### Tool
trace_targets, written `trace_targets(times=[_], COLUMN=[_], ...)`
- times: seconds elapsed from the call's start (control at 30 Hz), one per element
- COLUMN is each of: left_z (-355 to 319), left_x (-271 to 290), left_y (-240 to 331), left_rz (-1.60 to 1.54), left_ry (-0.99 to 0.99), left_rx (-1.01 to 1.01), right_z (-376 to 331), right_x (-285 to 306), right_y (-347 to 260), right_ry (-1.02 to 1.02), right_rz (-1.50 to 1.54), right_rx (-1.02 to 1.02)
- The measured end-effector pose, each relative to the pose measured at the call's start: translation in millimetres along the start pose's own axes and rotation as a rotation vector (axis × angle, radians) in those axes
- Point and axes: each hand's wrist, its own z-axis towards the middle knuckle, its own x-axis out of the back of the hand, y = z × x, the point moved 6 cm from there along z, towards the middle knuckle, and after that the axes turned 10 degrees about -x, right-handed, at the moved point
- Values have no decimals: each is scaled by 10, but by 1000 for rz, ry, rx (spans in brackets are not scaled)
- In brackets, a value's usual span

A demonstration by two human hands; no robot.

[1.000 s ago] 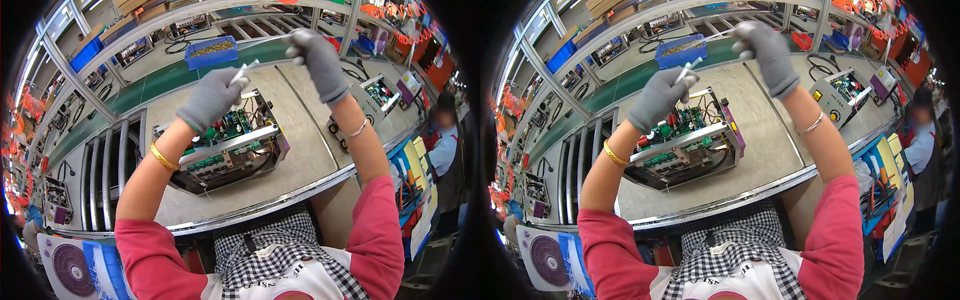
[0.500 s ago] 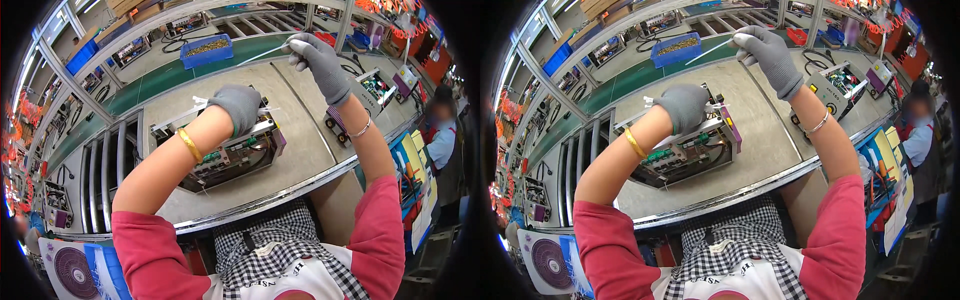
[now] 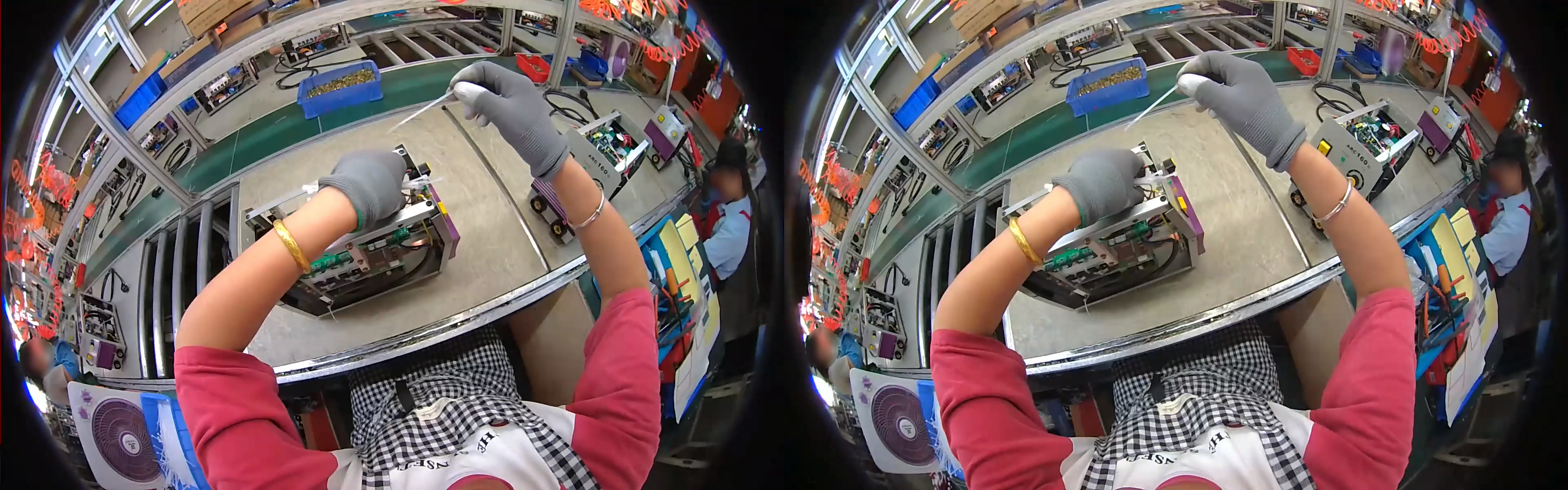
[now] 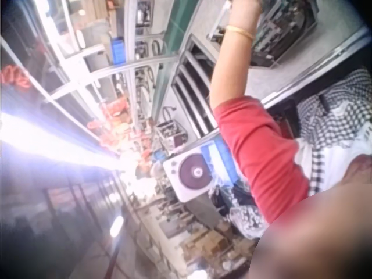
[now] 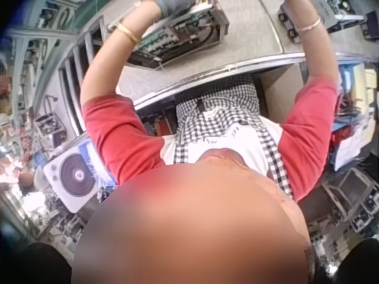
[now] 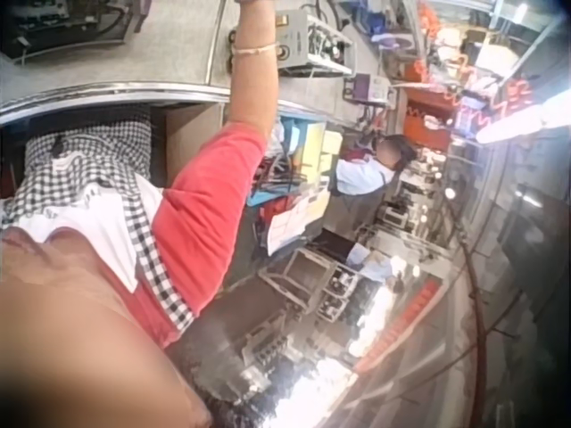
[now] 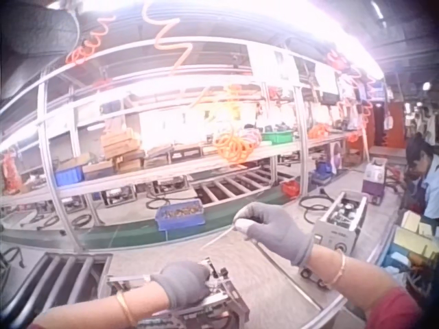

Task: Assembling and wiring internal components of electronic housing units on a conveyor line.

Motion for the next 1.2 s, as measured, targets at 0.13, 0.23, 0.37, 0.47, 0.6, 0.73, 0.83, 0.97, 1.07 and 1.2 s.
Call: trace_targets(times=[0.13,0.23,0.37,0.47,0.6,0.73,0.83,0.97,1.07,1.2], left_z=[56,46,-65,-86,-144,-155,-175,-190,-172,-123], left_x=[4,44,-65,-169,-58,-82,-68,-49,-48,-52], left_y=[67,1,-199,-218,-110,-76,-62,-50,-106,-185], left_rz=[61,-10,-567,-639,-296,-147,-112,-85,-195,-362], left_ry=[-16,73,28,-21,366,348,336,352,332,276], left_rx=[-84,-52,35,38,-55,51,77,55,35,4], right_z=[-40,-55,-22,14,75,210,319,370,361,358], right_x=[-10,3,-11,-49,-155,-372,-569,-721,-782,-775], right_y=[-26,-45,-18,-8,-26,62,121,253,317,318], right_ry=[-16,-14,-37,-92,-207,-339,-453,-575,-628,-606], right_rz=[0,-2,-46,-129,-267,-266,-212,-211,-192,-169], right_rx=[12,48,33,33,61,-87,-160,-284,-318,-272])
